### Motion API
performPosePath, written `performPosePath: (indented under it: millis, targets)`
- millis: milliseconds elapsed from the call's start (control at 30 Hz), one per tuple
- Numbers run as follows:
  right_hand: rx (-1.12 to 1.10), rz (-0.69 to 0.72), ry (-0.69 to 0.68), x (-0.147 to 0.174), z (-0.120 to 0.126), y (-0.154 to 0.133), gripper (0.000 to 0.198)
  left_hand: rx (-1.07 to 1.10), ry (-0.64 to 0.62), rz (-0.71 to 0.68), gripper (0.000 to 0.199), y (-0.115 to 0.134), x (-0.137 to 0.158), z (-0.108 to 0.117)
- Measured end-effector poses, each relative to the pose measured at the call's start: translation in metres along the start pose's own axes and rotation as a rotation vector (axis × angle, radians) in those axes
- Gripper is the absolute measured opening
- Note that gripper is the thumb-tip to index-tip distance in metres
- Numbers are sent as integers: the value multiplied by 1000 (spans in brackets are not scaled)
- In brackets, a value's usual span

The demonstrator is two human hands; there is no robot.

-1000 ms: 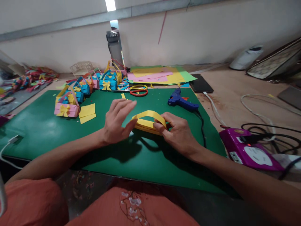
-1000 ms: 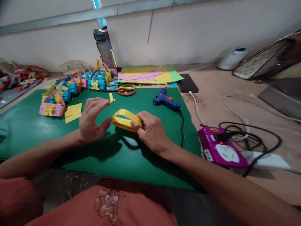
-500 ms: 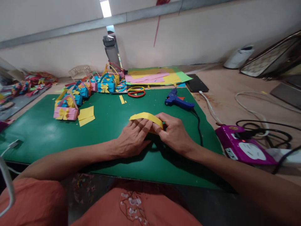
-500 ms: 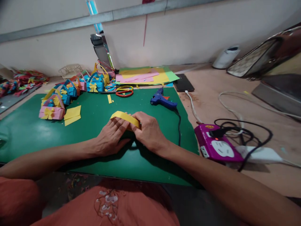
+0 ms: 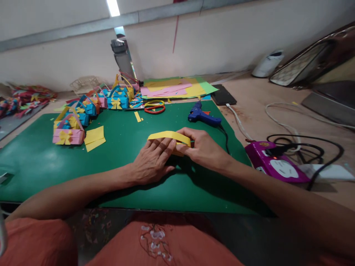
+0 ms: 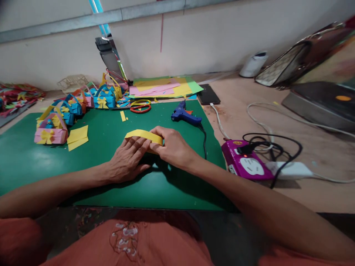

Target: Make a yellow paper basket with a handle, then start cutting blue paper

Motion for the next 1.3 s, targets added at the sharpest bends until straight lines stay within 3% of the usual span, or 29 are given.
performPosePath:
  millis: [133,233,433,567,767,1033,1300]
  targets:
    - [-125,-45,-63,6,2,4,26,-17,35,-59,54,3,0,5]
    - [-73,-71,-90,14,7,13,36,-4,25,-62,50,3,0,6]
    - [141,-101,-176,22,4,28,10,25,22,-65,49,3,2,6]
    - [231,-106,-197,20,1,29,8,30,21,-58,52,2,2,6]
    - [210,-173,-175,21,1,36,9,-5,27,-55,54,3,2,6]
    - [128,-118,-162,20,0,37,9,24,32,-57,54,2,2,7]
    - [42,-138,-263,22,-3,32,15,19,37,-64,50,2,3,8]
Point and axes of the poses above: each hand's wrist, its own x-axis away from the middle knuckle, its own z-axis out of the back of the hand, y = z × x, the point moved 8 cm from there along -x, towards the middle knuckle, and after that the axes turned 11 degrees about z, right-handed, at the moved point
